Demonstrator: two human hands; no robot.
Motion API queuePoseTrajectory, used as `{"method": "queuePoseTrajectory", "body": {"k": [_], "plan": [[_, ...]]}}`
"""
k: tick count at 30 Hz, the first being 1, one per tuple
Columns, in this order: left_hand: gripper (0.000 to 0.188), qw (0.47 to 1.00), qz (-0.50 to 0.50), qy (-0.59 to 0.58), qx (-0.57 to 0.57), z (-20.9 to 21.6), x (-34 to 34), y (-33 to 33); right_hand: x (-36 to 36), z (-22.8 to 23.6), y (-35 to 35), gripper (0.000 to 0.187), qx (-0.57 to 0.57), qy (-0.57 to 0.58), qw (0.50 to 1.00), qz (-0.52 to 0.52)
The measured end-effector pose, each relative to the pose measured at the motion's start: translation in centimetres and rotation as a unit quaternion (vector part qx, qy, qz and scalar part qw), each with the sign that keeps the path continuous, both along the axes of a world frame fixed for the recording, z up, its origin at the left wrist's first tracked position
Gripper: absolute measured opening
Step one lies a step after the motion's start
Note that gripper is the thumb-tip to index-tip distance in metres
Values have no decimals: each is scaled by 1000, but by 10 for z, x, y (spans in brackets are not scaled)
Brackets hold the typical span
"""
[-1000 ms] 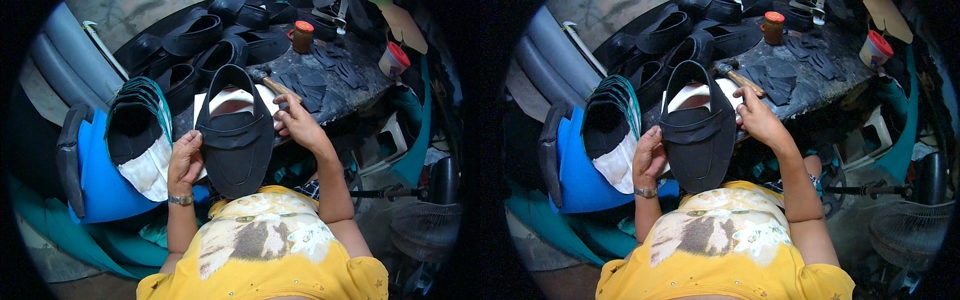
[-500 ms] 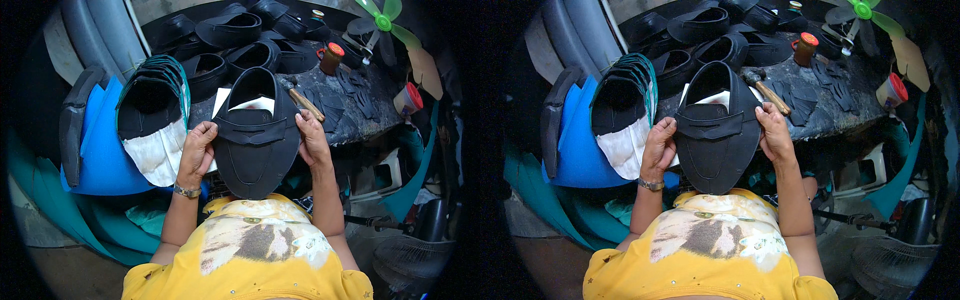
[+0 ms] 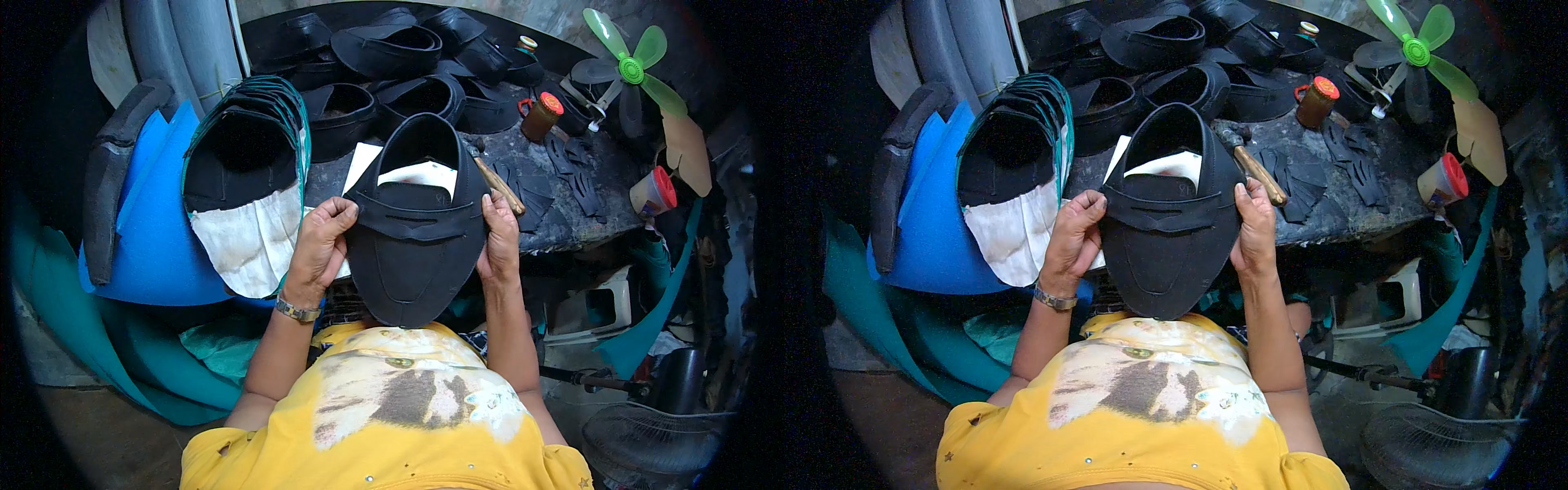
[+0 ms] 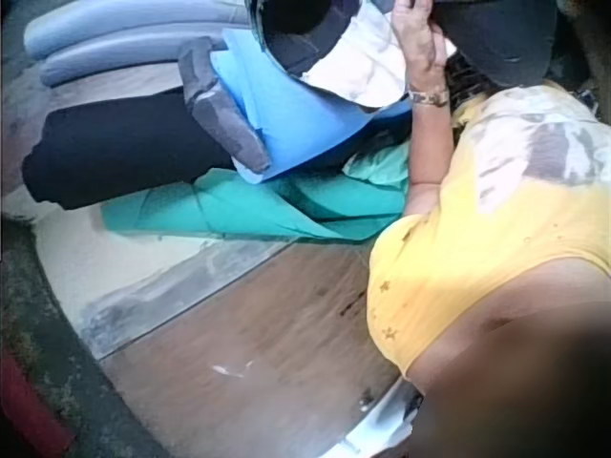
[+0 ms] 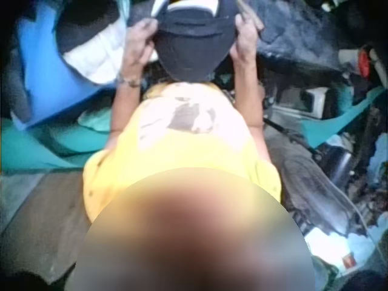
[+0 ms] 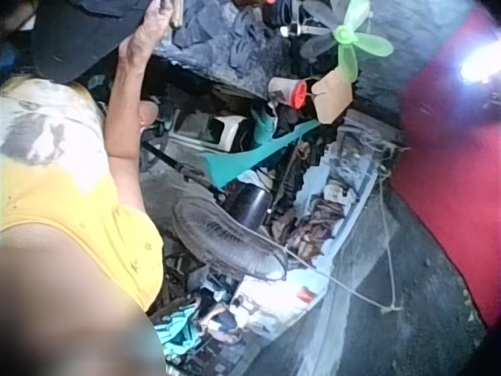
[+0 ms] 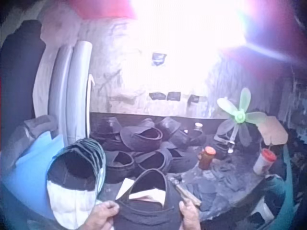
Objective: The person handles a black slipper, pressing and adjusting the strap area with both hands. They repeatedly pick up and set down slippers, inspecting the strap and sole. A hammer and a small red tool are visible on the workbench but are not used in the clip.
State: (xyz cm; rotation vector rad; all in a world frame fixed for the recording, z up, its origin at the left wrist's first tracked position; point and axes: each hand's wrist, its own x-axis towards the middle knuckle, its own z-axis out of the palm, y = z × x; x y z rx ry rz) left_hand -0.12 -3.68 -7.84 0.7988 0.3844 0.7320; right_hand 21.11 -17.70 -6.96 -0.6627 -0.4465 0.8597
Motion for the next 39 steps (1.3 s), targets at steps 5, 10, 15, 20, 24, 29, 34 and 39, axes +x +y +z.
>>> {"method": "queuePoseTrajectory", "body": {"k": [5,10,15,20,24,29,34,39], "plan": [[6,1000,-3,-6,2,-1,1,1,0,2,-2,28,-8,-11,1000,-3],[7,1000,-13,-14,-3,-2,0,4,0,3,-3,26,-15,-8,1000,-13],[7,1000,-20,-7,4,-1,-1,4,0,5,-3,20,-5,-4,1000,-13],[8,1000,-19,-15,-4,-1,-1,3,-1,6,-5,23,-2,-11,1000,-11],[8,999,-26,-16,-12,0,0,3,-2,8,-5,19,-15,-3,1000,-20],[8,1000,-15,-1,-15,-2,0,3,0,6,-6,19,-34,2,999,-26],[12,1000,-25,-3,9,-4,-1,5,6,-2,-7,21,-54,-14,998,-34],[9,1000,-20,4,9,-3,0,3,10,-8,-7,21,-69,-31,997,-27]]}}
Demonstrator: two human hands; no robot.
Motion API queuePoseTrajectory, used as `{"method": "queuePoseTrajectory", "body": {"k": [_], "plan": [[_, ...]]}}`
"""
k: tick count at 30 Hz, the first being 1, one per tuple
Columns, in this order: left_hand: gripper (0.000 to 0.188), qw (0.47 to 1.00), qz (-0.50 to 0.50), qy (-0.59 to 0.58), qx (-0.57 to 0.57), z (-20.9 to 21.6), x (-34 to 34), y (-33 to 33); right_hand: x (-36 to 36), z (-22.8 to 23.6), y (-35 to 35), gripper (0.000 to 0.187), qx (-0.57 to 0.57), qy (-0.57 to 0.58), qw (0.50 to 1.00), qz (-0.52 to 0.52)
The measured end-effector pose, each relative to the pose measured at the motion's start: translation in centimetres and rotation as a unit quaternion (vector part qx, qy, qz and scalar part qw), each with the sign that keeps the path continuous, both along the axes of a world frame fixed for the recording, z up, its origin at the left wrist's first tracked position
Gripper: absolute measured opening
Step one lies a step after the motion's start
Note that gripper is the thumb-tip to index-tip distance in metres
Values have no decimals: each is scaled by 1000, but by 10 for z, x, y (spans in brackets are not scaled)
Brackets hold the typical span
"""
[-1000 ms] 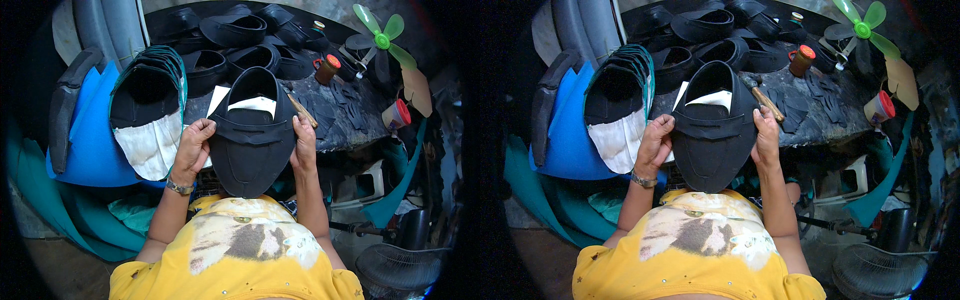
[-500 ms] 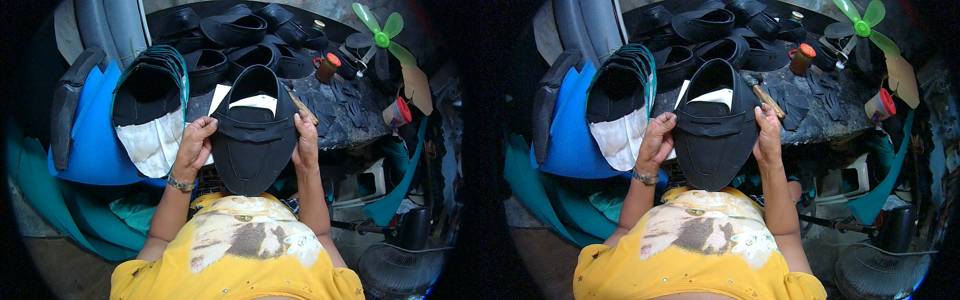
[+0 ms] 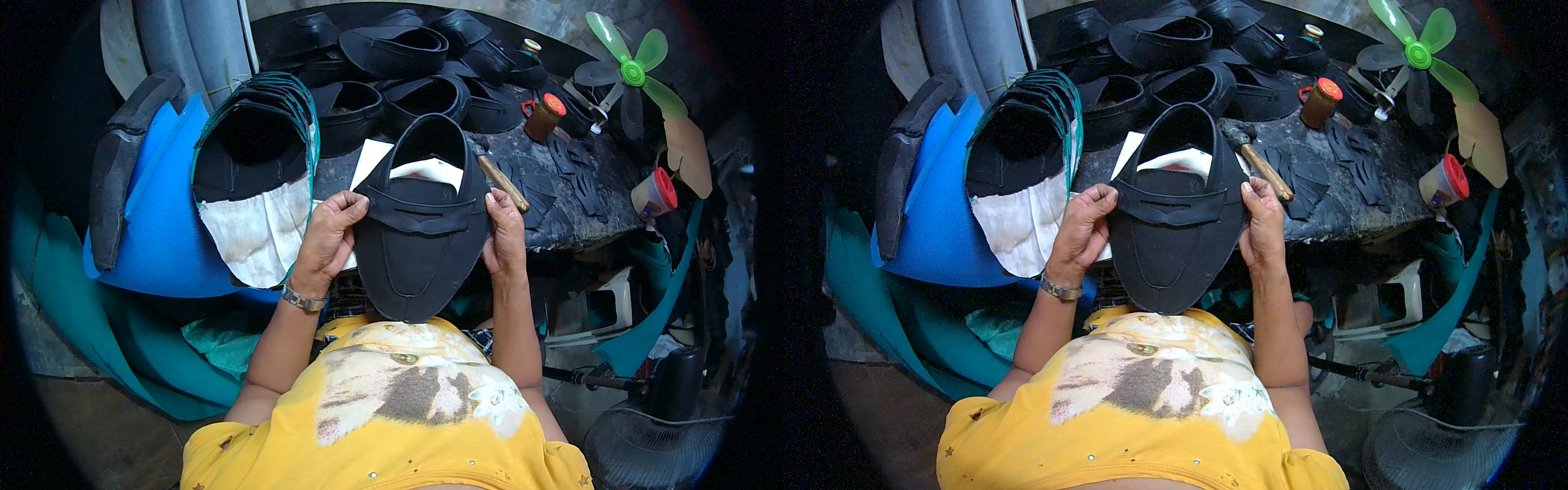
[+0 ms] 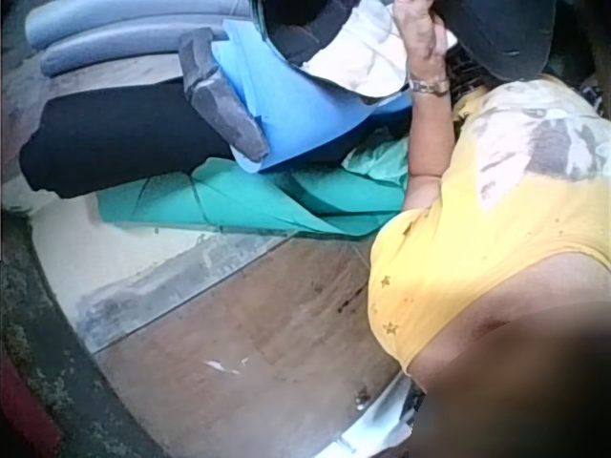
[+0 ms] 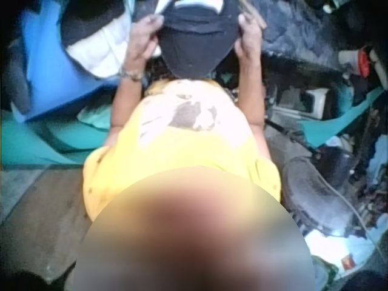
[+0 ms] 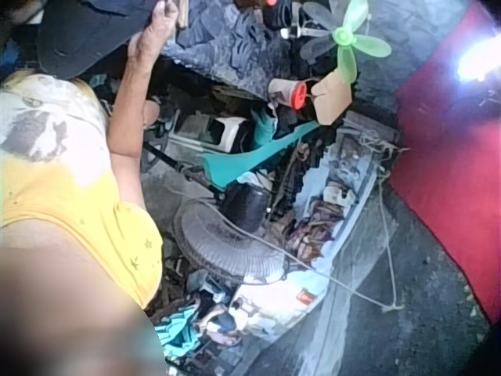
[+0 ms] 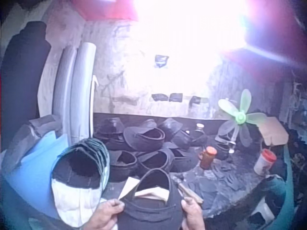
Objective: The person handles a black slipper, pressing and adjusting the strap area with both hands. They repeatedly pick up and set down slippers, inspecting the strap and sole. A hammer and a small red tool are visible on the workbench but are not used in the clip.
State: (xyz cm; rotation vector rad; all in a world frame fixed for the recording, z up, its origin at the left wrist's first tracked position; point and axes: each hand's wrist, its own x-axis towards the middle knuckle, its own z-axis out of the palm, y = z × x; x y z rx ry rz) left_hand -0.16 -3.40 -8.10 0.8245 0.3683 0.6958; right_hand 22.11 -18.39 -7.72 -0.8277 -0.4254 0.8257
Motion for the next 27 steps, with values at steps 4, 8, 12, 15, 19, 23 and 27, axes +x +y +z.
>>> {"method": "queuePoseTrajectory", "body": {"k": [4,8,12,15,19,23,27], "plan": [[8,1000,6,10,8,5,2,-4,-2,7,0,20,-94,-38,995,-20],[9,999,13,23,45,10,3,-11,-13,27,-4,27,-299,-483,794,-219],[9,996,14,36,79,16,6,-19,-33,50,-5,32,-133,-656,694,-265],[9,995,16,42,91,19,8,-23,-50,59,1,34,-44,-671,726,-145],[8,993,24,52,103,21,10,-26,-60,57,15,24,-95,-684,717,-91],[8,991,41,54,117,20,11,-29,-57,52,18,22,-107,-664,735,-88],[9,987,57,64,136,18,14,-32,-58,47,17,18,-130,-685,708,-114]]}}
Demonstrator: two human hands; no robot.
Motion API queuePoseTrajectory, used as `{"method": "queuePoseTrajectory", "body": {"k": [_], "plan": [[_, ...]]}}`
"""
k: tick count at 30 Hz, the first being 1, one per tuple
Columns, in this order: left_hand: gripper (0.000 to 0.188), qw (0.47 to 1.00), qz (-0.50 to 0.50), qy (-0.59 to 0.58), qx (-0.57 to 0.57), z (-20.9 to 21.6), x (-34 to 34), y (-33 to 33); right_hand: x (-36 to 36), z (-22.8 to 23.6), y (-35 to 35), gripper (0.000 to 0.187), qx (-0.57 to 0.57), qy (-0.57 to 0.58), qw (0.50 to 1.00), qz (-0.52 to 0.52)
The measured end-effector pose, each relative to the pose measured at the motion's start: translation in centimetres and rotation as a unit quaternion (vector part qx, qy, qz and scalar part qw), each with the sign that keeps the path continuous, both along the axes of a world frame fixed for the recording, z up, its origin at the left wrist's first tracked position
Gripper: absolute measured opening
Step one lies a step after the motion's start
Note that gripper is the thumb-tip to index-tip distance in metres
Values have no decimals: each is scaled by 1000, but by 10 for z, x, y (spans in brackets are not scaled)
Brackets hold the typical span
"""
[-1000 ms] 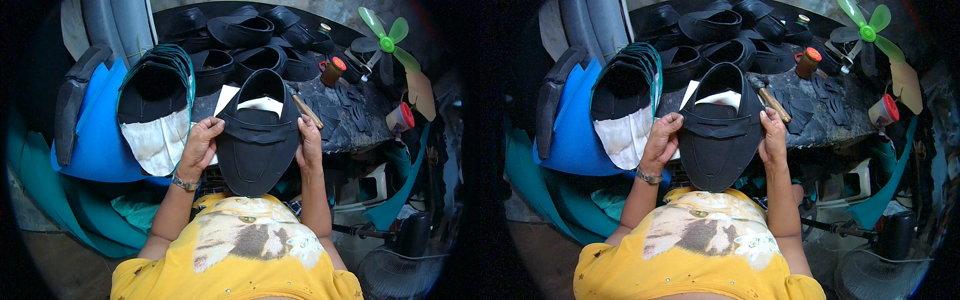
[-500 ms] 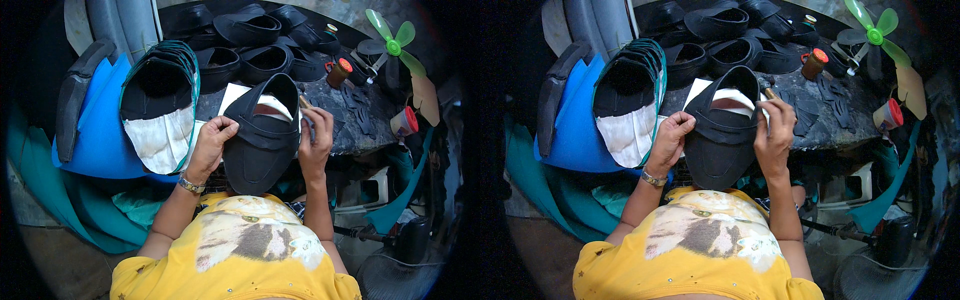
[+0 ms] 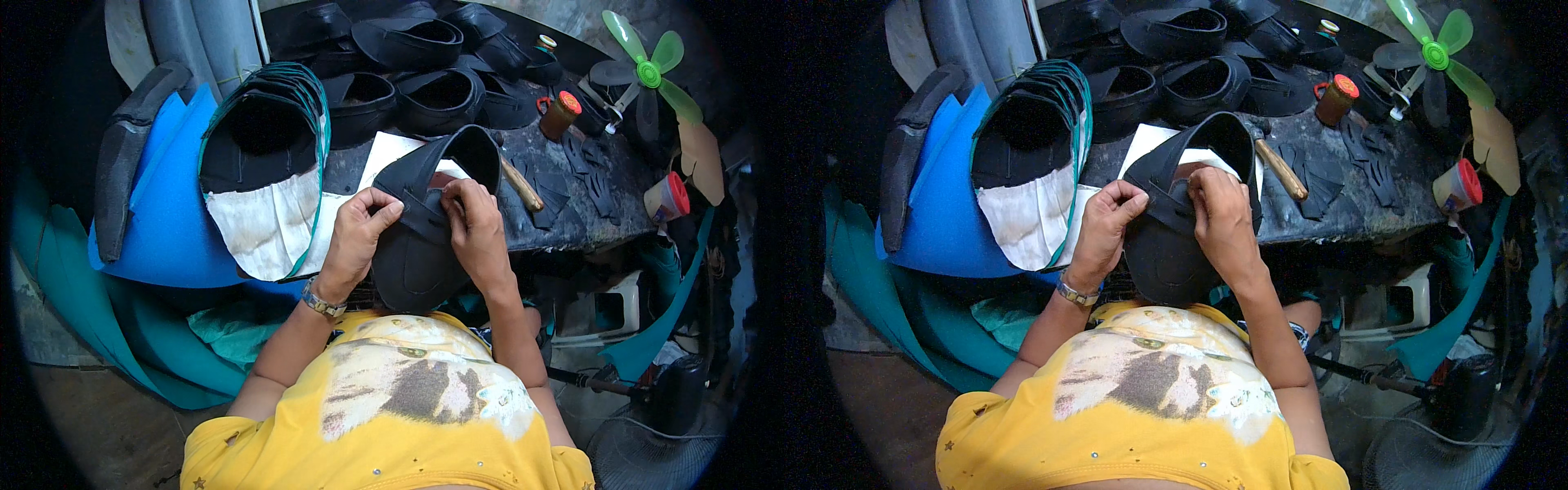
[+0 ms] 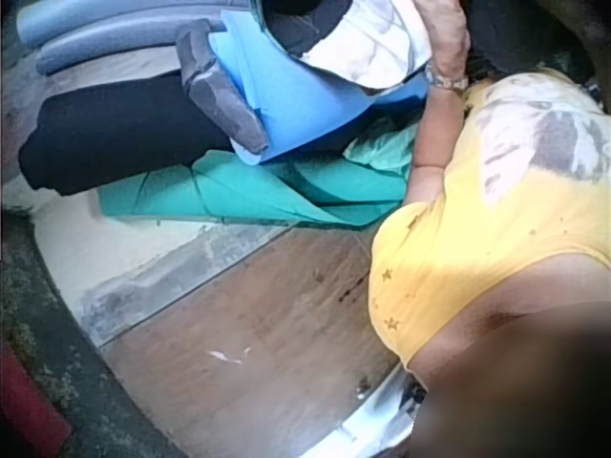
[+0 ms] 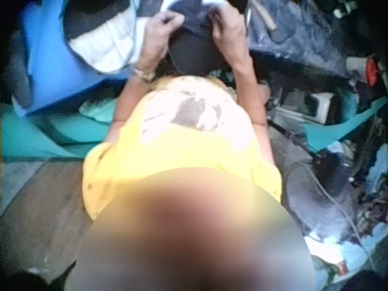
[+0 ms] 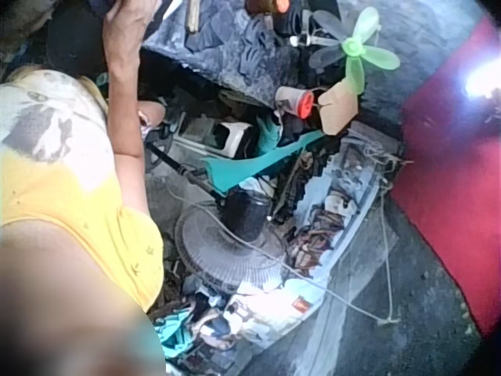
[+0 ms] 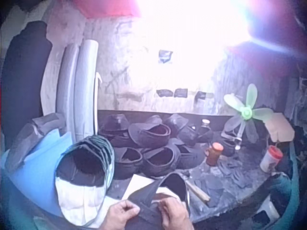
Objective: The person handles a black slipper, pressing and adjusting the strap area with both hands. They repeatedly pick up and set down slippers, inspecting the strap and sole. A hammer and a small red tool are visible on the workbench but are not used in the clip.
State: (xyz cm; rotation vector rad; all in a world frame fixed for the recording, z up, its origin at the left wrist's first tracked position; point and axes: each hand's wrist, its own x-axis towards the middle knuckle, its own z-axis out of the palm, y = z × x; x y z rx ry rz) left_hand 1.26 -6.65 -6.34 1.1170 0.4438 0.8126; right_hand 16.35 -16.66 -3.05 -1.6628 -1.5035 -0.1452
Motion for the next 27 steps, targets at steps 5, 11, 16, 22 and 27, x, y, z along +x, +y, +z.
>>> {"method": "queuePoseTrajectory", "body": {"k": [5,11,16,22,27], "plan": [[10,1000,15,8,14,-2,1,-3,-4,-3,-1,18,-6,-21,1000,-17],[8,1000,-7,16,15,-1,-1,-4,-4,2,-8,12,-46,15,999,15],[9,997,11,46,57,-5,0,-4,-8,8,-11,21,-74,8,997,14],[12,978,69,101,166,-7,4,-7,-12,6,-9,24,-64,-15,998,2],[12,968,80,114,211,-2,7,-12,-13,7,-12,21,-63,4,998,-16]]}}
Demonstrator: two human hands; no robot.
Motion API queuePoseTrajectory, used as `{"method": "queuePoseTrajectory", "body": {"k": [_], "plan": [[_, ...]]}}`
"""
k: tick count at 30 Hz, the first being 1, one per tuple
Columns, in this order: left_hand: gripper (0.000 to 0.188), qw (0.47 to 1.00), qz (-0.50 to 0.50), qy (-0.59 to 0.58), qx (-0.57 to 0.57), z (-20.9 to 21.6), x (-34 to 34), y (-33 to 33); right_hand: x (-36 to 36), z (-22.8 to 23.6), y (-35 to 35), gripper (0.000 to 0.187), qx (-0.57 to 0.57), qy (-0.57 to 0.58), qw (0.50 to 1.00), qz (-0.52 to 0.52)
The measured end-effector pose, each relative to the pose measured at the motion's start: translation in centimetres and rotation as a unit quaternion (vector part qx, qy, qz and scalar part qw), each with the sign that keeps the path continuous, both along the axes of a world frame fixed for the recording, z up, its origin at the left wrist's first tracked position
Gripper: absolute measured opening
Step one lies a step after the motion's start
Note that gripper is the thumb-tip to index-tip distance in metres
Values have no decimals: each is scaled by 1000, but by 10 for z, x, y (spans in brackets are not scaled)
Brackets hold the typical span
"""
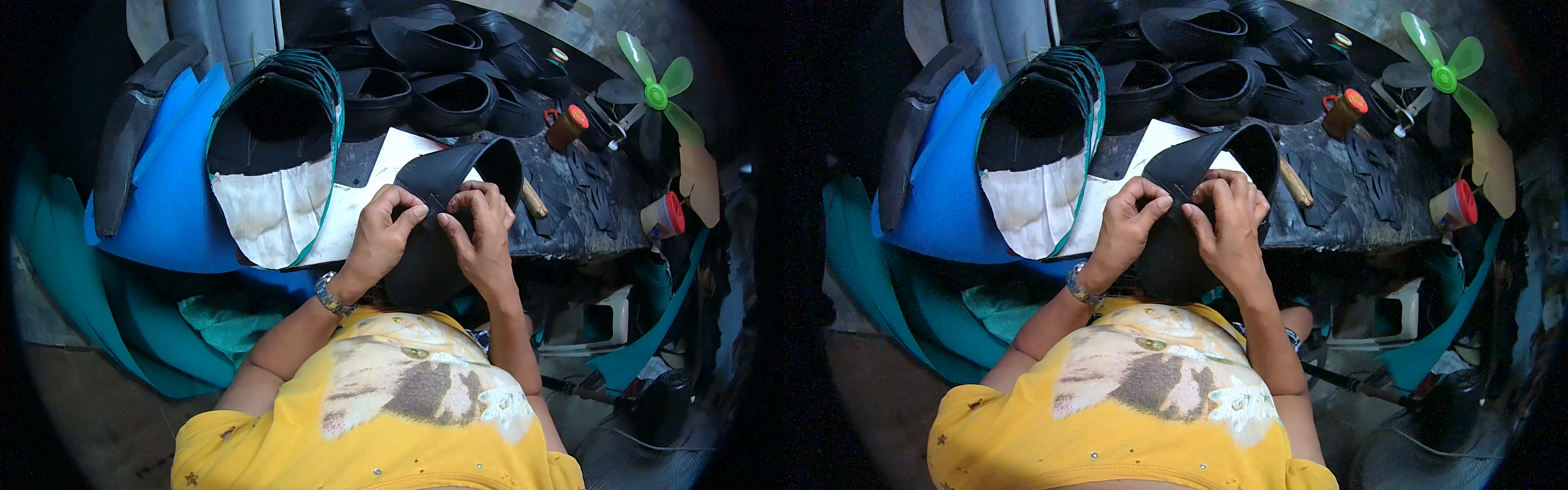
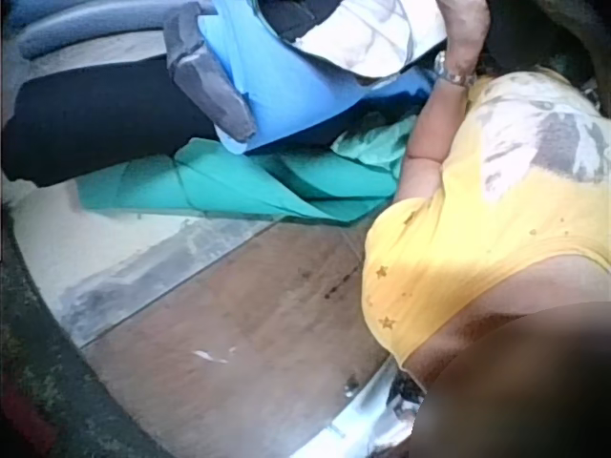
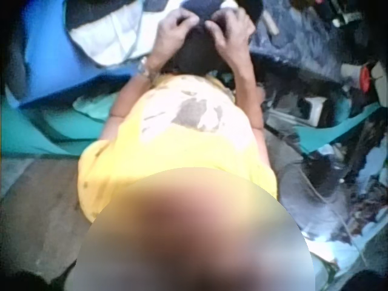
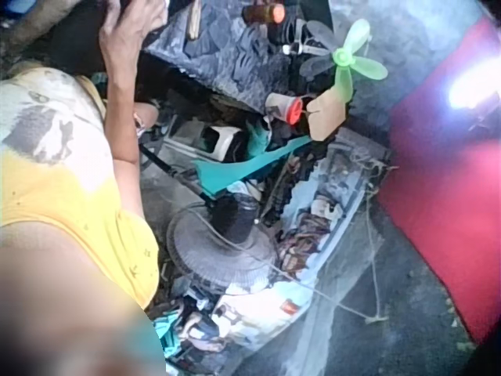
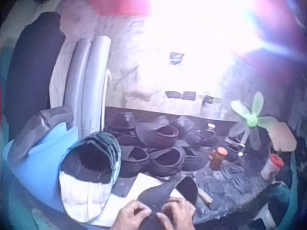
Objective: The person handles a black slipper, pressing and adjusting the strap area with both hands. They repeatedly pick up and set down slippers, inspecting the strap and sole. A hammer and a small red tool are visible on the workbench but are not used in the clip.
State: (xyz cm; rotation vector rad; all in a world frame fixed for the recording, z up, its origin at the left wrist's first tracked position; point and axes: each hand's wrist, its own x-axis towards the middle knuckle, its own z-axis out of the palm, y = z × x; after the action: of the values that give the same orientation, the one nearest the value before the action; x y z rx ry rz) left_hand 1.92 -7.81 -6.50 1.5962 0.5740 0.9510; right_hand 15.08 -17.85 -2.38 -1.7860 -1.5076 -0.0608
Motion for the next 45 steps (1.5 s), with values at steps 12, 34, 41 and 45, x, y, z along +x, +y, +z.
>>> {"method": "queuePoseTrajectory", "body": {"k": [12,34,41,45], "plan": [[13,999,6,-7,37,4,8,-5,-8,-7,-1,26,64,-80,995,-19],[21,995,-79,-58,-1,14,1,-4,20,6,-5,12,28,405,910,84],[31,989,-140,-47,12,14,-1,4,19,7,-5,12,45,414,905,84],[32,989,-145,-42,-8,16,-2,3,16,7,-5,12,55,412,906,74]]}}
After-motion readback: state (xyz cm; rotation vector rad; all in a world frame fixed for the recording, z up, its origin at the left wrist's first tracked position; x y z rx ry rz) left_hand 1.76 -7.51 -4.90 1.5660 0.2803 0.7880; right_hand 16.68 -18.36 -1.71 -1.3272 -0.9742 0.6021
